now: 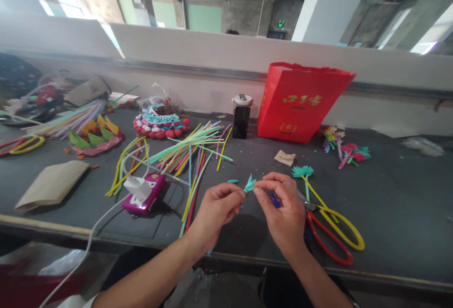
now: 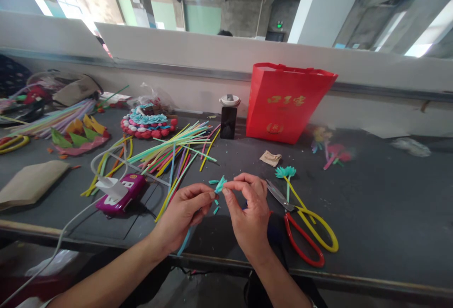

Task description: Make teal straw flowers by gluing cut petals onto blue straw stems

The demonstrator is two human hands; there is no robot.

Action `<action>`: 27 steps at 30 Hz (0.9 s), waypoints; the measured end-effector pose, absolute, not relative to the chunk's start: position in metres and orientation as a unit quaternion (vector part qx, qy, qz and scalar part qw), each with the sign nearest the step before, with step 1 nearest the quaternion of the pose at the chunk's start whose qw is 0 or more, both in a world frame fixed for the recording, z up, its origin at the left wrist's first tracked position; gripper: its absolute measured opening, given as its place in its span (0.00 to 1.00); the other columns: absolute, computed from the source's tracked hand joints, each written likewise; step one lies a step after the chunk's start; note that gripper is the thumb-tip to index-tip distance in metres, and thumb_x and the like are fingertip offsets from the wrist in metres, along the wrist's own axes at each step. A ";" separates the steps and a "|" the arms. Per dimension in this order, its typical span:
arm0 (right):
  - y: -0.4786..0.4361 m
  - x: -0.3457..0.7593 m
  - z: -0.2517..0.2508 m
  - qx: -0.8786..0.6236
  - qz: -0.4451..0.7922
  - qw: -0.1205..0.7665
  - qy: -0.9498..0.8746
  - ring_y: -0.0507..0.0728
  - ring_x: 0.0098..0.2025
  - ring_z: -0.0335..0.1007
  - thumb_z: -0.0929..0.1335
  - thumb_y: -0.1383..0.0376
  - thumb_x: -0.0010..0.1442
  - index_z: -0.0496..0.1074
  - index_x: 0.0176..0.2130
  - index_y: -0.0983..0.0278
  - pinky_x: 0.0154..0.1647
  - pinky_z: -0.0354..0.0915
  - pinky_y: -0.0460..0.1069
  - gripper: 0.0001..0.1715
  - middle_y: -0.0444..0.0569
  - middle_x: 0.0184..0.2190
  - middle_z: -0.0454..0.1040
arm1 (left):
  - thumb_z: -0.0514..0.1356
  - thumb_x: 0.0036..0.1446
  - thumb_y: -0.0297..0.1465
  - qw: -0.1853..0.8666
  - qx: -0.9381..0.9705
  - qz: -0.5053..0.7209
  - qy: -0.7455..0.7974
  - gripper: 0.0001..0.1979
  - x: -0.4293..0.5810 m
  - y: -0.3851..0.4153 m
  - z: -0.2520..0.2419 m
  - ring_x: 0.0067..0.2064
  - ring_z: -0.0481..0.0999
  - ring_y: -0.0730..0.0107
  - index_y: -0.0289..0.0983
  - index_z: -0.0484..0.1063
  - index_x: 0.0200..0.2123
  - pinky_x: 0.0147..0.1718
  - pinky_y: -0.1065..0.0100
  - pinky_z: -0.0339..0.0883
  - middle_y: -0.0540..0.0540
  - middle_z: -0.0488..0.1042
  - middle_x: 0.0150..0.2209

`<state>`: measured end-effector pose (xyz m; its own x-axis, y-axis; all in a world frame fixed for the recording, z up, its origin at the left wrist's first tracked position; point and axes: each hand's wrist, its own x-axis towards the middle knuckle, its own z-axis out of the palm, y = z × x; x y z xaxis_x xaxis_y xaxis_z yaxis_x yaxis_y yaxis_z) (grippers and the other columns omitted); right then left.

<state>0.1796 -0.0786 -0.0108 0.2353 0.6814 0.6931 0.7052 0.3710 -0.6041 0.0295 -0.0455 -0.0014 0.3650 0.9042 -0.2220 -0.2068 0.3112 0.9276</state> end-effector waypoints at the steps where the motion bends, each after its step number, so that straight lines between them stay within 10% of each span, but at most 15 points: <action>1: -0.079 0.179 -0.011 -0.560 -0.017 0.550 -0.619 0.57 0.44 0.66 0.69 0.64 0.61 0.74 0.36 0.60 0.46 0.62 0.55 0.02 0.47 0.39 0.71 | 0.65 0.49 0.34 0.702 0.435 0.396 0.401 0.09 0.029 -0.046 -0.001 0.18 0.53 0.83 0.33 0.73 0.27 0.16 0.76 0.41 0.54 0.63 0.17; 27: -0.080 0.179 -0.007 -0.544 -0.052 0.535 -0.644 0.59 0.46 0.67 0.69 0.66 0.59 0.72 0.45 0.60 0.51 0.61 0.59 0.12 0.49 0.42 0.72 | 0.65 0.48 0.36 0.681 0.451 0.398 0.418 0.11 0.032 -0.046 0.004 0.18 0.51 0.83 0.33 0.71 0.25 0.16 0.76 0.40 0.55 0.61 0.17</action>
<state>0.1788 -0.0804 -0.0075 0.1649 0.6450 0.7462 0.7562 0.4030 -0.5155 0.0315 -0.0459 0.0043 0.3337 0.9189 -0.2102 -0.1659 0.2767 0.9465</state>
